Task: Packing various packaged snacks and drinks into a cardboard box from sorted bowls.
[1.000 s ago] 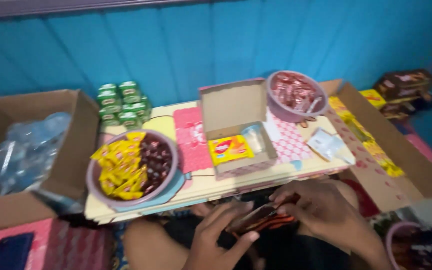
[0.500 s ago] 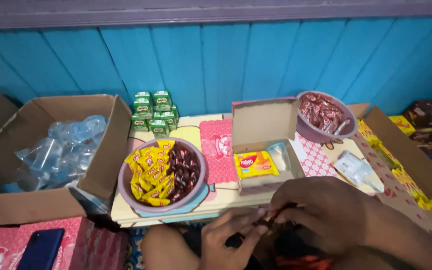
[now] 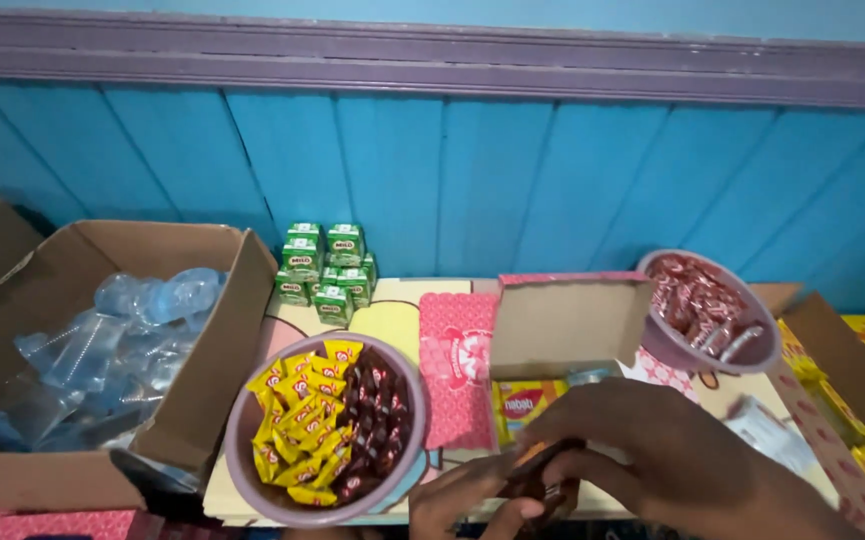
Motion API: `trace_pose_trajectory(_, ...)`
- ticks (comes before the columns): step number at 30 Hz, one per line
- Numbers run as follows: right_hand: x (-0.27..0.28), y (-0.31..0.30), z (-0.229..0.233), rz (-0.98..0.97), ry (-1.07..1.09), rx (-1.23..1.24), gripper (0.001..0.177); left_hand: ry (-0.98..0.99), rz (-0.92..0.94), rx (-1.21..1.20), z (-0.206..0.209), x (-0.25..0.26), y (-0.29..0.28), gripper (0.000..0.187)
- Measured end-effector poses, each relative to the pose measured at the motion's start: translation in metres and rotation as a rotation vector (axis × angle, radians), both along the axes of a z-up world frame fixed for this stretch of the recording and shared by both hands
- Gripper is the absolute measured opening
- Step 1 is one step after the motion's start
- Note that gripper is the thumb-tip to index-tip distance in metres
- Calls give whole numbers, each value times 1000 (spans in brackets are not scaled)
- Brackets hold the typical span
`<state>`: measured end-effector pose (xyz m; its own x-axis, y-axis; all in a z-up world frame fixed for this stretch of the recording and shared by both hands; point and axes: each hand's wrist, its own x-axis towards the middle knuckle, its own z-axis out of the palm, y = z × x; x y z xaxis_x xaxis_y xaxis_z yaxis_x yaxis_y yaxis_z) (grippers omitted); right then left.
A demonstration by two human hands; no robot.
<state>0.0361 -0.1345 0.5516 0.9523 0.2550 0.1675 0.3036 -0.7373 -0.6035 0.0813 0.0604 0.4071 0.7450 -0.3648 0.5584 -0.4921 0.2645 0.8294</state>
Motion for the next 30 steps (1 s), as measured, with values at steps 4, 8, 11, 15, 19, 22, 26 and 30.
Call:
trace_pose_trajectory(4, 21, -3, -17, -121, 30, 300, 45, 79, -103, -194, 0, 13, -7, 32)
trace_pose_trajectory(8, 33, -20, -50, -191, 74, 368, 60, 319, -986, 86, -71, 69, -12, 65)
trace_pose_trajectory(11, 36, -26, -69, -299, 149, 402, 41, 366, -1033, -88, -64, 62, -12, 65)
trace_pose_trajectory(15, 41, -25, -81, -333, 106, 359, 35, 339, -419, -351, -66, 32, -19, 42)
trace_pose_trajectory(19, 48, -23, -95, -279, 41, 413, 28, 419, -232, -494, -77, 25, -27, 41)
trace_pose_trajectory(22, 53, -14, -82, -373, 146, 367, 31, 347, -441, -369, -89, 39, -16, 52)
trace_pose_trajectory(26, 60, -9, -86, -347, 138, 347, 30, 1142, -522, -610, -187, 55, -17, 55)
trace_pose_trajectory(30, 64, -3, -84, -339, 96, 216, 27, 30, 193, -309, -116, 44, -13, 30)
